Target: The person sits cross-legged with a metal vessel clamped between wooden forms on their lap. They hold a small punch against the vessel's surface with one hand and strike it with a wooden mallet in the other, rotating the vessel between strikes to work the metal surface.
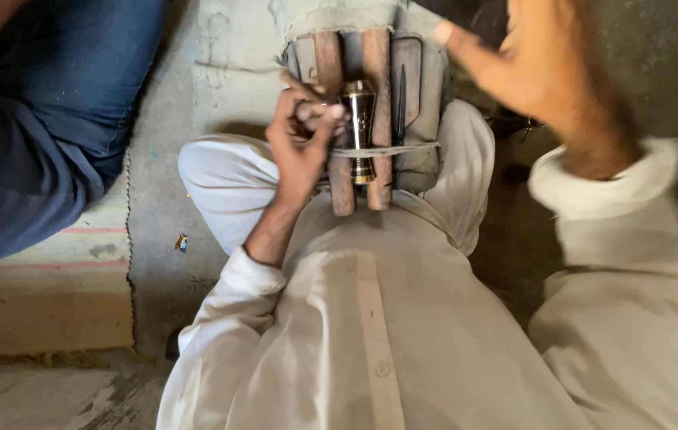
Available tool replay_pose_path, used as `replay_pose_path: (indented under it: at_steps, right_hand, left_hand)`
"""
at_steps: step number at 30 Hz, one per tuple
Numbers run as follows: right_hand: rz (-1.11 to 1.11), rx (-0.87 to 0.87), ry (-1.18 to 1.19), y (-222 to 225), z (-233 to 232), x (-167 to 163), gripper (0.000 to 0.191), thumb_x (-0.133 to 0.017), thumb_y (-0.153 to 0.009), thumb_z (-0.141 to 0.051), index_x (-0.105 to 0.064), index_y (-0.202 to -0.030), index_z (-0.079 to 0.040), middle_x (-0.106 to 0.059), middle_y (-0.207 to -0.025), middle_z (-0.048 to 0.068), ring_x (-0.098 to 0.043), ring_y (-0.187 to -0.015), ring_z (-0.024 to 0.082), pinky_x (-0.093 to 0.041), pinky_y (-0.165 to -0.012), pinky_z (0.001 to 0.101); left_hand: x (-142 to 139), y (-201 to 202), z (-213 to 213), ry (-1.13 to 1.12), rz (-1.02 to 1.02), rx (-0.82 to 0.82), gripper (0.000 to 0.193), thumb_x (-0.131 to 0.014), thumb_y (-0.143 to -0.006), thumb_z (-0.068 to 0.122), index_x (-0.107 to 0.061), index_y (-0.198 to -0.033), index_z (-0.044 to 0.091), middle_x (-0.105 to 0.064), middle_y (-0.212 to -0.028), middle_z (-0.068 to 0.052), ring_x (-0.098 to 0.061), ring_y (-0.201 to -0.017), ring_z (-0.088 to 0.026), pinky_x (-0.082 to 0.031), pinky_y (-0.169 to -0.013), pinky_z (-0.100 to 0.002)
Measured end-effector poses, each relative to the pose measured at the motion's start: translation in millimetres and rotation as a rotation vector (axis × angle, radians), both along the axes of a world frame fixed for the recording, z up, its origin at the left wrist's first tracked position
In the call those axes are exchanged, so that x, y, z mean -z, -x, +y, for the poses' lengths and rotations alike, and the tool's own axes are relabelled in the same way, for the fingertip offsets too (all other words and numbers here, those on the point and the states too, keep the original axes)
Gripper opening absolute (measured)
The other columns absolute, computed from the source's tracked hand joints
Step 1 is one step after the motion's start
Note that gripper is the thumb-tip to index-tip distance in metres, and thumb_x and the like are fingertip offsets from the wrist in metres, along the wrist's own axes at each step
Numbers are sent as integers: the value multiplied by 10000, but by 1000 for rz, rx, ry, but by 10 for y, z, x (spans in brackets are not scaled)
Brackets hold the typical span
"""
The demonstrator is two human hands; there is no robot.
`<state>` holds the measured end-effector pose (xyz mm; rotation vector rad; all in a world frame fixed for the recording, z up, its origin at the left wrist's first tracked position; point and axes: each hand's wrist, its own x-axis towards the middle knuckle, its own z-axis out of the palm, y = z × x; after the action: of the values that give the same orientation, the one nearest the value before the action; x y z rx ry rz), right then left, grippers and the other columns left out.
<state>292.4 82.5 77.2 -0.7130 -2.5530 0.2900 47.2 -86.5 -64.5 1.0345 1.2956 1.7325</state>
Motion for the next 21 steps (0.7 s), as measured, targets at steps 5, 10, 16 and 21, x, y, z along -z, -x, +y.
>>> replay_pose_path:
  at_steps: [5,10,16,21]
  right_hand:
    - [173,34,526,384,-222,698,407,-850,-991,-378,-679,-1041,-12,-669,-843,54,-637,-709,198,-507,-659,350]
    - [71,90,415,836,-459,1109,537,-930,-824,-459,-671,-958,-7,-650,-754,132,-673,-694,305,-519,-644,436]
    - [-138,231,296,993,-478,1000,533,-947,-695,-524,-734,-898,-80,-723,-785,142,-701,-743,376,-513,-670,499]
    - [-55,158,325,840,-444,1038,577,-962,-754,-494,-713,-988,-29,-704,-850,132,-698,-763,311,-535,-697,467]
  left_hand:
    - [114,244,-110,156,-195,35,296,-691,-1003,6,-561,-1269,-4,-762,-908,-73,-771,-838,-143,-657,-726,-270]
    - [228,387,-371,221,-200,61,339,-717,-990,-29,-564,-1293,-28,-736,-891,-77,-755,-833,-153,-651,-728,-276]
    - [224,516,-435,260,-164,110,402,-732,-943,-71,-548,-1297,-28,-727,-885,-64,-742,-825,-149,-660,-735,-281]
    - [58,545,-192,143,-70,220,356,-770,-945,-66,-567,-1234,-30,-733,-940,-80,-738,-863,-139,-659,-750,-285]
